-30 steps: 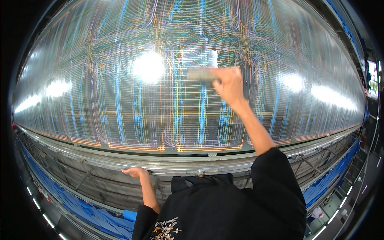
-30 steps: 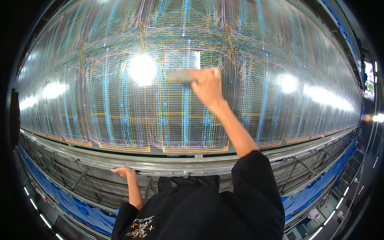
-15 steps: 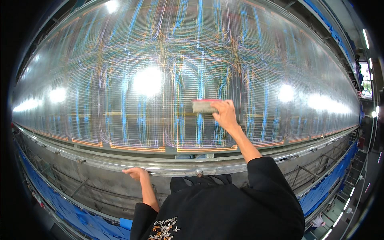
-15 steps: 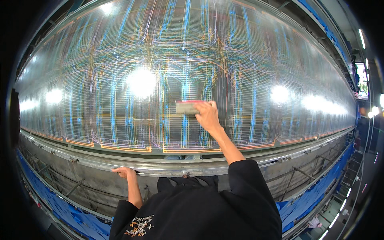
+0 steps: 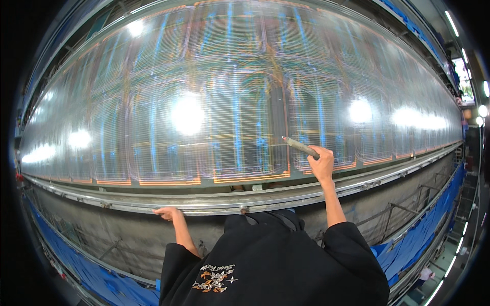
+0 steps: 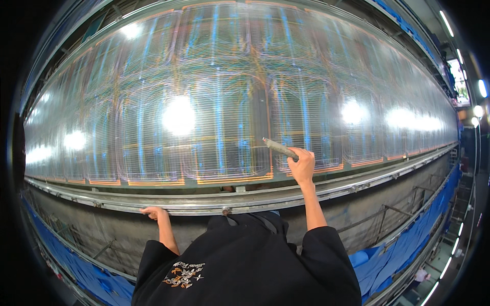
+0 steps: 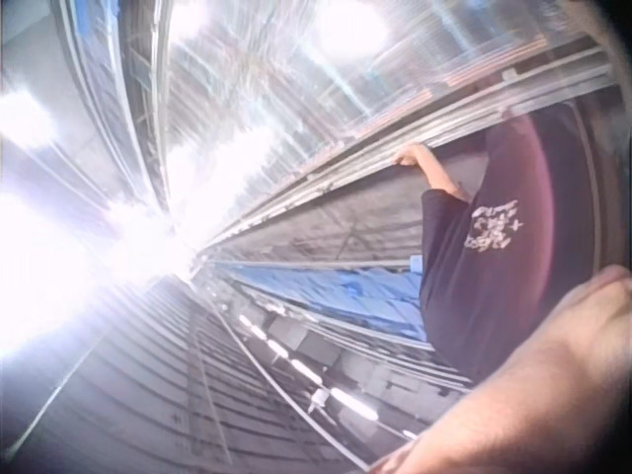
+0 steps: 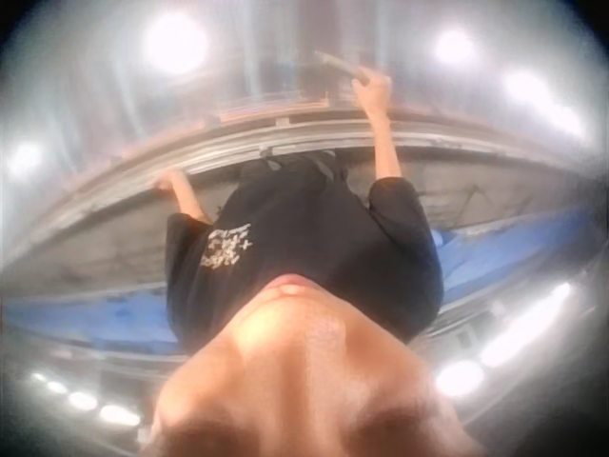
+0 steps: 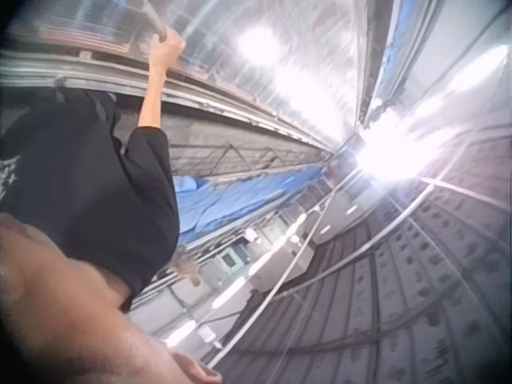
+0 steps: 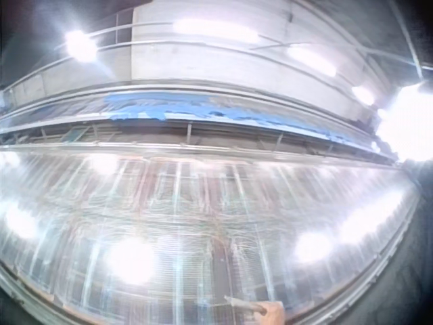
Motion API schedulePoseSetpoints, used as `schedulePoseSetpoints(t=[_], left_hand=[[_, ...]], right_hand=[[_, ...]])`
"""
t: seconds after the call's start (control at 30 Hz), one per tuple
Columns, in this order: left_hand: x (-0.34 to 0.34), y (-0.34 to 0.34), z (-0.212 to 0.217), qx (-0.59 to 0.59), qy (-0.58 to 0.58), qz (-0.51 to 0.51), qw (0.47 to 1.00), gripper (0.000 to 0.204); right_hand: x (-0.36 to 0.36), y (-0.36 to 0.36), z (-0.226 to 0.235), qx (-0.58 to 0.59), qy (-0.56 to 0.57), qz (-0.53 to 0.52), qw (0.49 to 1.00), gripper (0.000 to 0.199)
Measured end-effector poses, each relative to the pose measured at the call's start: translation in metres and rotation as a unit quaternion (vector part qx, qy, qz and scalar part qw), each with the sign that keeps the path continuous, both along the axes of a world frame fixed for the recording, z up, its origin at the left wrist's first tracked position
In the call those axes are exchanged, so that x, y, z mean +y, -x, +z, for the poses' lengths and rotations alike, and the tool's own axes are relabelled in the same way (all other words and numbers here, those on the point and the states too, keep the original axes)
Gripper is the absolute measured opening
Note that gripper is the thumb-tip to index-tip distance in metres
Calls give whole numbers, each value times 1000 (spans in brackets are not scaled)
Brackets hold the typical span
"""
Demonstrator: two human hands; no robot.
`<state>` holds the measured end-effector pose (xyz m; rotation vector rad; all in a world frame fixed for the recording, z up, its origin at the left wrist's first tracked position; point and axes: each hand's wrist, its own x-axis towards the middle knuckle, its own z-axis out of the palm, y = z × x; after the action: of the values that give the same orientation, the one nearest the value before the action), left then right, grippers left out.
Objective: The person uses a brush to clean the surface of large solar panels mounted on a rack. They repeatedly brush across the panel surface in horizontal strokes, moving along the panel to cover different areas.
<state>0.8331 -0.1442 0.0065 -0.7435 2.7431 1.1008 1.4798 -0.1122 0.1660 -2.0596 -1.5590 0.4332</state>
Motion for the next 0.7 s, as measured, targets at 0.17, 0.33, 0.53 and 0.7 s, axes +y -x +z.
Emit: schedulePoseSetpoints(t=[0.17,0.33,0.53,0.7], left_hand=[[-57,20,-20,43,-260,-273,925,106],[-92,-170,17,-170,-240,-203,934,108],[-110,-367,8,-105,-325,-63,938,102],[-100,-389,6,-7,-82,-112,990,97]], right_hand=[[26,-113,-18,-47,-15,-7,999,28],[114,-216,-54,-85,-6,38,996,28],[253,-239,-75,-87,-50,159,982,33],[215,-239,-131,-82,-102,196,972,46]])
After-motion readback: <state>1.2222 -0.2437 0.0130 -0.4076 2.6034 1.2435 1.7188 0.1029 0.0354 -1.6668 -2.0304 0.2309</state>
